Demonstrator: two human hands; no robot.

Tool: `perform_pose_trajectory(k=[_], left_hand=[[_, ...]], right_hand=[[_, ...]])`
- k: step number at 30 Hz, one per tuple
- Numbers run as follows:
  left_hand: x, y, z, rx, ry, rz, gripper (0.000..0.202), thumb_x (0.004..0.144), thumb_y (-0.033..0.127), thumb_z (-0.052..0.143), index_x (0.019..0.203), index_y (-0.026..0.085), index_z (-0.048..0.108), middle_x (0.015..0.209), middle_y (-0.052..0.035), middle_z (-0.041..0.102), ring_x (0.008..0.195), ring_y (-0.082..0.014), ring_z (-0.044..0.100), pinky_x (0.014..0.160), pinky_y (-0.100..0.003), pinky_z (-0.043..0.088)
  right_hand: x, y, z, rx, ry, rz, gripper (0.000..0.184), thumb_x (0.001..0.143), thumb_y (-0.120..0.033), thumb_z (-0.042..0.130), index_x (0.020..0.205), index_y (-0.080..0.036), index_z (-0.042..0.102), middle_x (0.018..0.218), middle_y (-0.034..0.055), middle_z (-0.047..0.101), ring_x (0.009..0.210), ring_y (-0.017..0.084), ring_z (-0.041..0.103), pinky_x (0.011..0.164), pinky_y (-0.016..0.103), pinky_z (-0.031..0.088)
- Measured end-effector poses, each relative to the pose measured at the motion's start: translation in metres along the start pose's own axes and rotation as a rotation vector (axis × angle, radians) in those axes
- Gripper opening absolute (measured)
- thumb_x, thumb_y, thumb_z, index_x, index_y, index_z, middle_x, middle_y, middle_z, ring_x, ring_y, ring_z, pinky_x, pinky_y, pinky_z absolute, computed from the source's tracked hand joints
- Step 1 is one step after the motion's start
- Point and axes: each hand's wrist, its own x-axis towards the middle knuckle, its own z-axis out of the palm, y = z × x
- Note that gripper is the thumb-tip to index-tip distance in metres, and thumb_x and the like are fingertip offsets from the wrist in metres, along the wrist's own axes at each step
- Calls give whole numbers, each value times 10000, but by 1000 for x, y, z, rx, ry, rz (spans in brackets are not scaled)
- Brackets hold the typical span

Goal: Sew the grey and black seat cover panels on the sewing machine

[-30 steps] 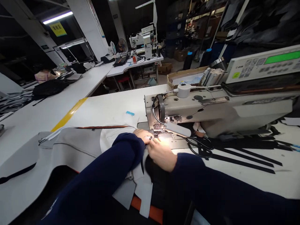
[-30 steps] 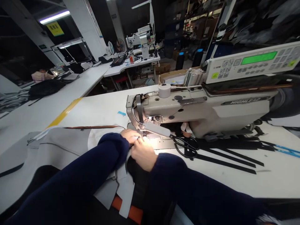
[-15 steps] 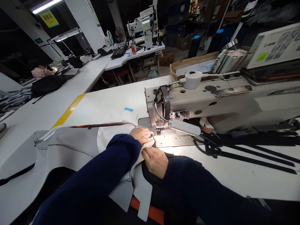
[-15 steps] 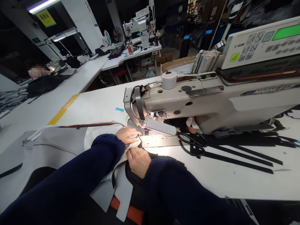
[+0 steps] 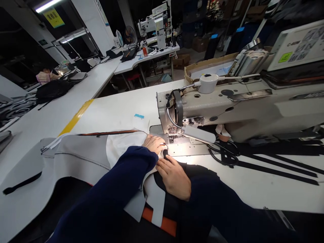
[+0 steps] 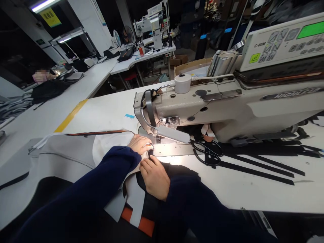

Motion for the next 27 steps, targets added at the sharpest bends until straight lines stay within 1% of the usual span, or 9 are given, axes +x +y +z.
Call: perform_pose_trajectory(k=[2,4,7,9,11,14,18,23,27], left_hand=[[-3,2,2,10,37,3,168,873,311,530,940,198,635,1012,-17,691,955,-192,598,938,-414,311],[-6,4,5,36,88,8,166,887,279,490,922,187,624,971,-26,687,922,-187,592,937,-412,309],[-8,4,10,68,138,32,171,890,259,457,907,177,606,922,-38,678,883,-186,582,924,-410,311],[-7,2,11,71,137,44,168,890,268,458,903,178,600,915,-33,677,874,-183,577,916,-410,315],[-7,-2,9,61,114,67,171,892,299,478,924,191,607,939,-14,677,894,-177,572,931,-410,315],[-7,-7,2,62,73,105,235,885,402,520,998,228,632,995,6,671,974,-189,561,1028,-444,267],[-11,-9,-7,136,54,37,322,862,474,533,1005,215,660,1014,-38,666,1068,-252,540,1106,-511,174],[-11,-6,-8,214,45,58,314,868,436,515,925,172,674,939,-70,676,952,-236,571,947,-416,355],[-6,-4,-7,286,4,66,343,886,443,491,900,143,657,919,-92,679,903,-243,578,867,-410,363]], right_hand=[[-3,2,-11,27,52,148,344,863,-83,378,1120,-139,600,1190,70,609,1112,208,495,1004,404,361],[2,6,-17,-45,14,364,308,889,-118,383,1114,-160,589,1115,76,611,982,205,547,781,345,438],[15,13,-16,-191,-159,559,262,924,-190,394,1117,-175,570,971,82,608,750,194,593,508,304,327],[22,18,-9,-263,-272,563,292,918,-188,395,1159,-151,554,889,91,618,651,196,605,474,302,277],[25,23,-1,-311,-337,522,370,898,-143,376,1236,-99,520,828,107,630,614,212,616,478,304,291],[22,27,6,-318,-369,442,462,874,-110,361,1316,-25,464,819,136,643,648,244,636,488,322,340],[18,30,8,-291,-378,410,482,846,-108,378,1303,8,477,818,149,651,660,257,640,500,337,363],[19,34,4,-240,-377,433,410,884,-158,364,1253,-82,526,864,131,668,679,253,643,528,326,346],[24,38,-5,-177,-395,467,313,884,-197,404,1152,-137,553,830,78,682,677,232,642,529,317,305]])
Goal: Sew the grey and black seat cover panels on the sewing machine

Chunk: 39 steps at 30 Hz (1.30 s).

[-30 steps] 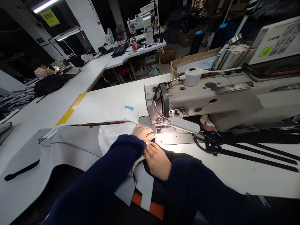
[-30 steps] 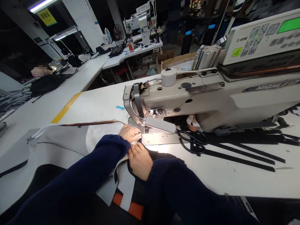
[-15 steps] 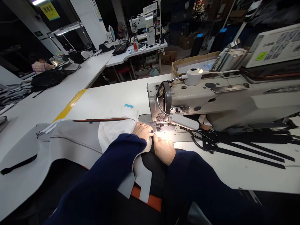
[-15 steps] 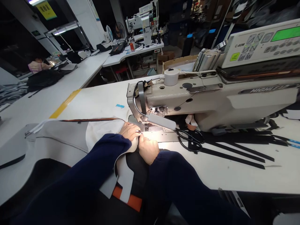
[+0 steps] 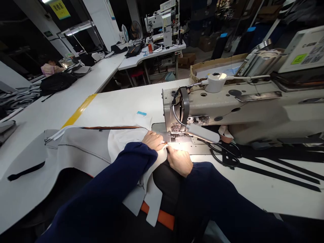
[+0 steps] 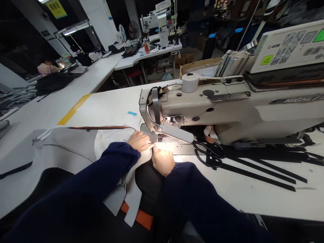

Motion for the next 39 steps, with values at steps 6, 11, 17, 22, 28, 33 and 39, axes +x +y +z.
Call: perform_pose_trajectory(k=[6,11,17,22,28,33,39], left_hand=[[0,1,-1,37,-28,23,316,902,395,477,924,133,653,917,-98,663,907,-256,559,848,-424,364],[-14,8,8,88,133,21,378,954,438,379,1048,169,628,953,-99,625,981,-258,531,1027,-474,268],[-15,9,14,65,168,-18,411,961,454,346,968,172,645,917,-87,634,962,-243,548,1041,-463,252],[1,0,0,-127,-17,-57,353,875,480,518,909,159,663,855,-61,674,865,-209,593,917,-389,346],[16,0,-10,-180,-7,-90,300,867,446,545,901,169,656,890,-67,685,912,-214,603,922,-391,332],[34,7,-4,-163,55,-116,274,876,388,542,1009,188,675,1057,-87,672,1030,-253,565,944,-423,324],[42,18,-5,-131,37,-205,237,869,325,527,894,152,687,960,-97,685,910,-256,589,851,-414,384]], right_hand=[[6,5,-3,22,-38,5,347,854,-189,440,1191,-147,514,755,51,663,691,230,620,538,309,265],[3,4,-1,-31,-66,-106,237,927,-182,377,973,-190,610,873,65,656,652,180,580,519,309,209],[-2,-3,-4,-124,-35,-115,328,973,-164,295,1008,-165,621,1158,100,583,721,155,574,461,321,167],[-3,-2,-2,-164,-27,-161,374,974,-167,285,1155,-162,612,1328,112,524,620,122,567,450,303,285],[6,18,6,-285,42,-239,418,920,-115,363,1290,-130,557,1399,127,477,679,155,634,503,276,411],[18,47,12,-338,130,-373,421,893,-115,394,1269,-72,581,1389,131,478,669,184,648,528,296,477],[19,53,11,-355,204,-414,426,848,-52,409,1229,-11,595,1295,189,553,686,206,655,620,306,534]])
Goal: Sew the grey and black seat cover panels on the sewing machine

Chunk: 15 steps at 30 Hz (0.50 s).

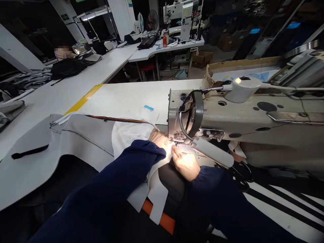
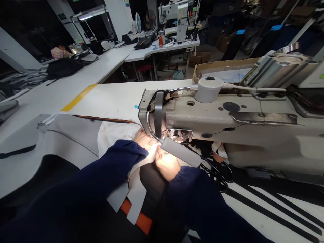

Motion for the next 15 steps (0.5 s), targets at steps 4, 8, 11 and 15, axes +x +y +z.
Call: perform_pose_trajectory(k=[4,8,11,15], left_hand=[[5,6,-3,1,-2,-70,216,834,296,557,891,126,677,979,-107,675,918,-249,585,810,-373,401],[8,11,-5,5,-8,-119,216,822,225,502,909,125,674,965,-116,674,896,-261,596,779,-380,404],[9,12,-5,-2,-33,-139,227,818,200,479,894,142,685,937,-105,680,882,-261,606,761,-380,409],[11,12,-3,-15,-38,-151,232,832,240,481,895,183,697,974,-92,686,910,-262,604,764,-385,413]], right_hand=[[0,1,-3,16,55,4,412,839,-31,409,1199,-11,609,1290,198,556,715,198,650,703,295,534],[0,8,-3,1,87,-8,375,871,-47,396,1166,-28,627,1231,196,598,638,184,618,579,287,498],[0,13,1,20,129,-16,363,900,-63,376,1158,-46,632,1184,180,627,637,184,614,543,293,479],[0,17,8,66,203,-72,349,874,-55,410,1125,-42,653,1183,162,634,640,168,595,569,289,479]])
